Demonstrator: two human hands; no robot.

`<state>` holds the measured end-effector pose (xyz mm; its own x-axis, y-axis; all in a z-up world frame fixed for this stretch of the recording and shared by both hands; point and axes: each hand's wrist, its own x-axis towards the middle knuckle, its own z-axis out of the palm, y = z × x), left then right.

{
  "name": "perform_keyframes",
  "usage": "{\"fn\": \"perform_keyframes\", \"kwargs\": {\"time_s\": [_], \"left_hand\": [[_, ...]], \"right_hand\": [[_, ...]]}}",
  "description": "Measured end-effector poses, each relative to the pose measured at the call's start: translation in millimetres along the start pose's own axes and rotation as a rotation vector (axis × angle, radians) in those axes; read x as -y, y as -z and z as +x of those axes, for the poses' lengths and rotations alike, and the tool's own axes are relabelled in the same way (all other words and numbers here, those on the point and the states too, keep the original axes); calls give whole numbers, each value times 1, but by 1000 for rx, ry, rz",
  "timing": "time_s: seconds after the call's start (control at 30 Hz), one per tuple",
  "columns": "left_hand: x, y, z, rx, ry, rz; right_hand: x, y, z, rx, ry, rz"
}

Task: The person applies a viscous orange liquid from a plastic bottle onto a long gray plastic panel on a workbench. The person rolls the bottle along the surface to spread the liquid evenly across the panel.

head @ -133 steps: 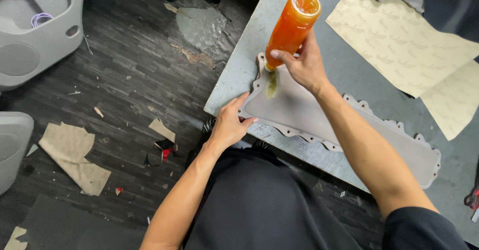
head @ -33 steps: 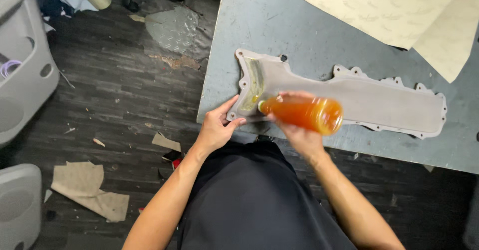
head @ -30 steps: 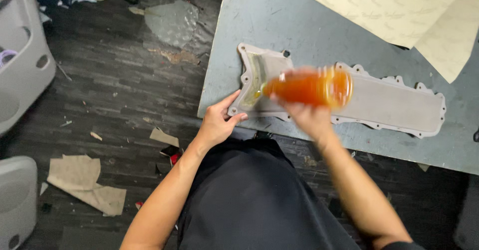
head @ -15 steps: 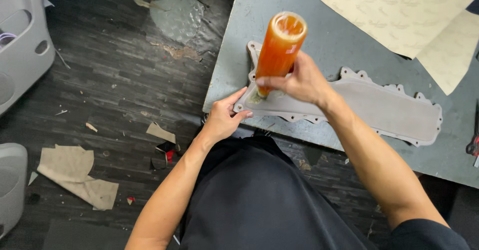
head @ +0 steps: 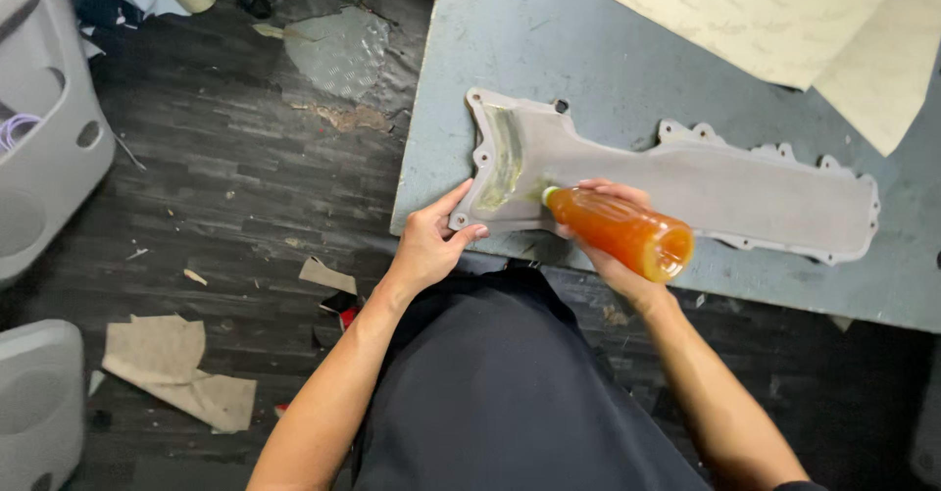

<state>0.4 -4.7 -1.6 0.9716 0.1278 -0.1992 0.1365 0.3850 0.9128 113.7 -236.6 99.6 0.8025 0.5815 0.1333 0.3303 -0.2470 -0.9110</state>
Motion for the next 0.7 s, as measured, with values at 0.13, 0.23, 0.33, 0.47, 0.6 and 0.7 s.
{"fn": "perform_keyframes", "kwargs": {"time_s": [0.13,0.23,0.33,0.47,0.6,0.7], "left_hand": [[-7,4,-4,10,33,2],[-12,2,2,1,26,31],[-10,-3,-3,-13,108,75],[-7,5,2,7,11,-1],[1,1,-6,4,40,2],[-2,1,2,6,-2,6]], "right_hand": [[-11,-15,-30,-255,3,25],[-2,-27,-31,-323,-147,13],[6,-35,-18,-237,-55,-24],[-3,-39,10,-228,117,-193],[-3,-35,1,-275,38,-276],[6,-38,5,-123,154,-601]]}}
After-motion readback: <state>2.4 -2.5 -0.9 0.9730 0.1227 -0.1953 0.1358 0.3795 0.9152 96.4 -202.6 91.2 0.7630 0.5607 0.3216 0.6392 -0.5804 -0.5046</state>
